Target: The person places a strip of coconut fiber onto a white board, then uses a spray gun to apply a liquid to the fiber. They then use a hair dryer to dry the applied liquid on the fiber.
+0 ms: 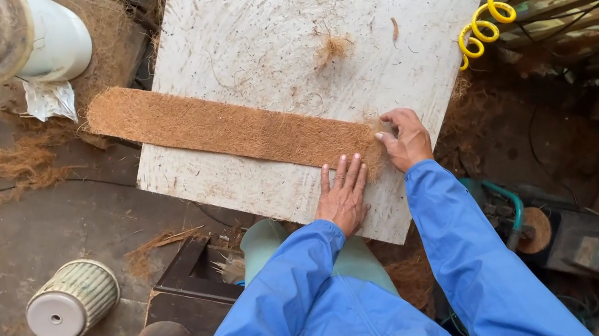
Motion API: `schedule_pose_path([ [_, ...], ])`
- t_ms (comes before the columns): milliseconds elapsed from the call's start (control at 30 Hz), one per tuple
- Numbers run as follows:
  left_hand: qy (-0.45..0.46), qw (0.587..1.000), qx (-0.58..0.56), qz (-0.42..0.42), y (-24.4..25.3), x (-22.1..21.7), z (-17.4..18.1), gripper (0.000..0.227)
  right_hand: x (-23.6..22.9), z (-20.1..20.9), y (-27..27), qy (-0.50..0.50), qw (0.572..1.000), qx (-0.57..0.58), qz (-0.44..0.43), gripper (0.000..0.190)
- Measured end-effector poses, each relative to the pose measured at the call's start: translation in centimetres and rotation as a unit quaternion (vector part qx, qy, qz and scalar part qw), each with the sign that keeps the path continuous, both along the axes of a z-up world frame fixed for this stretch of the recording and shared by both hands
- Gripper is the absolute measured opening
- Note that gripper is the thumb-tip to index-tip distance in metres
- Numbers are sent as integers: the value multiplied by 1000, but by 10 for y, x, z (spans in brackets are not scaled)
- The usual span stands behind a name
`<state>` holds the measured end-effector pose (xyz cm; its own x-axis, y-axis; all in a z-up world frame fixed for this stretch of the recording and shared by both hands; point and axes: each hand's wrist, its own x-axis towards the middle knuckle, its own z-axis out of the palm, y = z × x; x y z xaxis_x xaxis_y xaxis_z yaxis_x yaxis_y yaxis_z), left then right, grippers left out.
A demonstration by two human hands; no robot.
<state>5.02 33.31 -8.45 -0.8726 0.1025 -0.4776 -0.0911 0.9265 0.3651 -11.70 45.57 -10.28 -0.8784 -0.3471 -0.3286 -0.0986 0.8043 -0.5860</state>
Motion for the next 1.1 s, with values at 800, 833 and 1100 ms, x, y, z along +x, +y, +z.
schedule_pose_path([
  [800,58,990,97,83,-66,-124,-53,34,-7,14,-10,-204,968,-132,-54,25],
  [833,37,987,131,85,-71,-128,-51,27,-4,28,-15,-225,952,-192,-76,31],
  [1100,-26,958,254,130,-108,-152,41,19,16,112,-25,-234,899,-345,-132,70],
])
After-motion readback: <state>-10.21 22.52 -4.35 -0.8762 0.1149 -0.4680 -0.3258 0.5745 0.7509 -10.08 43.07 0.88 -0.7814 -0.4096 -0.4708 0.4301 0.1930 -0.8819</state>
